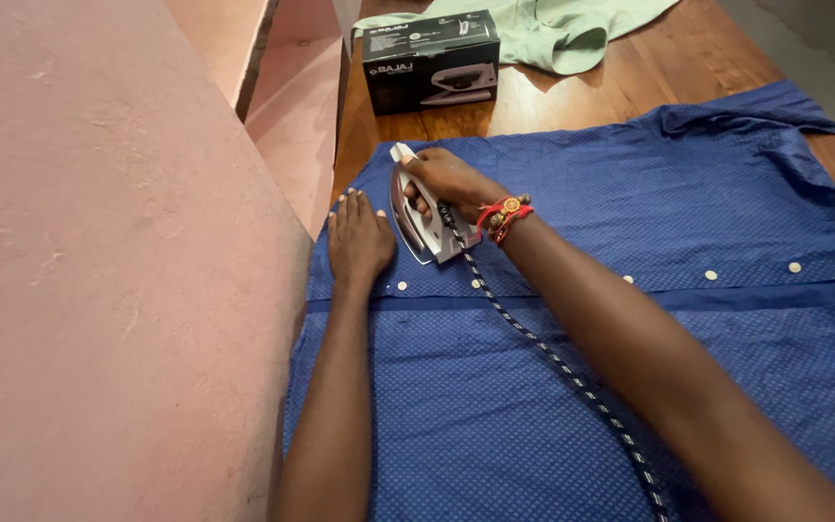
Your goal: The person irons a blue patterned shirt laid out on a wooden table. They use a white electric iron to smooth the fabric, moving it back and forth across the shirt's surface while holding the garment in place with their left hand.
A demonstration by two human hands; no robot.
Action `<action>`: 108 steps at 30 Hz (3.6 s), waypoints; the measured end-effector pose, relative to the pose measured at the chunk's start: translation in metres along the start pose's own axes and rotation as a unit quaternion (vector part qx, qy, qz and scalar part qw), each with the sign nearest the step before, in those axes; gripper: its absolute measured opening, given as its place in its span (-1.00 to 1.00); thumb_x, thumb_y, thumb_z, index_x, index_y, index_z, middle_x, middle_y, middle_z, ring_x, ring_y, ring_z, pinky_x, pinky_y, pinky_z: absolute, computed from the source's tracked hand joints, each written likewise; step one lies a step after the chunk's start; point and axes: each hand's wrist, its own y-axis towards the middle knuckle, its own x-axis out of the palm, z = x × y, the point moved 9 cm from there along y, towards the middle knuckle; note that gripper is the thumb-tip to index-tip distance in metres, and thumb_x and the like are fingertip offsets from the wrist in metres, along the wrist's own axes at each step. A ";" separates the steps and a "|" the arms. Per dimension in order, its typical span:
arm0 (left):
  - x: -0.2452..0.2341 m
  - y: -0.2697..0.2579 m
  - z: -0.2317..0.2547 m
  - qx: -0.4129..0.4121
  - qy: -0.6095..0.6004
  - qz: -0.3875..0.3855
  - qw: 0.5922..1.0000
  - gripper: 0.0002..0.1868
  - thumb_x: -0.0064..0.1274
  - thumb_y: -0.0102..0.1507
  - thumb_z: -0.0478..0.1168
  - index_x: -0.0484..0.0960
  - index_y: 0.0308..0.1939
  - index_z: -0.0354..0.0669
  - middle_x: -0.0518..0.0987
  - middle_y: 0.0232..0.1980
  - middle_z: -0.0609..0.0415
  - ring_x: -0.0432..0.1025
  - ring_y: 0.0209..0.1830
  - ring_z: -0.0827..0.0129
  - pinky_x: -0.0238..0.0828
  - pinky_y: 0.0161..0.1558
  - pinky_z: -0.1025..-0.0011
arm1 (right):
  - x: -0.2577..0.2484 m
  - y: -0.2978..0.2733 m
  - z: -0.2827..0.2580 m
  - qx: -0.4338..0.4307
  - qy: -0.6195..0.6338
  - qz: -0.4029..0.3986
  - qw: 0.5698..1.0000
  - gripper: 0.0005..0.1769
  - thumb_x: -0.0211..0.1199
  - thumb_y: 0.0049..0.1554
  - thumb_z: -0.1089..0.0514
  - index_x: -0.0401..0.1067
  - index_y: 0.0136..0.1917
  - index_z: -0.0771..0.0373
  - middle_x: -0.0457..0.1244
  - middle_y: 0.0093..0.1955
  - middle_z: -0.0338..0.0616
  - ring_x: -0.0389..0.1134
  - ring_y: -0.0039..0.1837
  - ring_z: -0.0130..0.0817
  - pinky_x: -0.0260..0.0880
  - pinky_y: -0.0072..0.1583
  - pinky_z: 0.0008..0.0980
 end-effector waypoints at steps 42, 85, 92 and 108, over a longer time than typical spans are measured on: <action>-0.005 0.000 0.004 -0.012 0.014 -0.021 1.000 -0.32 -0.23 0.37 0.00 0.26 0.45 -0.41 0.17 0.57 -0.22 -0.01 0.61 0.04 -0.18 0.52 0.07 | -0.122 -0.071 0.004 -0.011 0.040 0.153 0.987 -0.43 0.01 0.31 0.10 0.11 0.57 0.12 0.18 -0.38 -0.28 0.15 -0.45 -0.53 0.22 -0.41 -0.49; -0.005 -0.001 0.006 -0.016 0.024 -0.042 0.999 -0.32 -0.27 0.38 0.01 0.23 0.46 -0.41 0.14 0.58 -0.22 -0.04 0.62 0.05 -0.21 0.53 0.09 | -0.325 -0.182 0.027 -0.012 -0.030 0.316 0.948 -0.48 -0.09 0.43 0.06 0.20 0.61 0.13 0.24 -0.24 -0.28 0.21 -0.35 -0.56 0.33 -0.29 -0.49; -0.006 -0.002 0.005 -0.013 0.023 -0.042 0.999 -0.32 -0.26 0.38 0.01 0.24 0.46 -0.42 0.15 0.58 -0.24 -0.03 0.61 0.04 -0.19 0.53 0.08 | -0.339 -0.223 0.039 -0.020 -0.029 0.312 0.949 -0.47 -0.08 0.46 0.04 0.19 0.64 0.13 0.22 -0.22 -0.30 0.20 -0.31 -0.59 0.30 -0.28 -0.49; -0.004 0.000 0.006 -0.002 0.024 -0.025 0.999 -0.32 -0.25 0.38 0.01 0.26 0.45 -0.42 0.17 0.57 -0.25 -0.01 0.60 0.02 -0.18 0.52 0.06 | -0.400 -0.259 0.059 -0.010 -0.049 0.355 0.933 -0.47 -0.13 0.48 0.05 0.17 0.67 0.12 0.24 -0.21 -0.26 0.21 -0.33 -0.58 0.32 -0.28 -0.48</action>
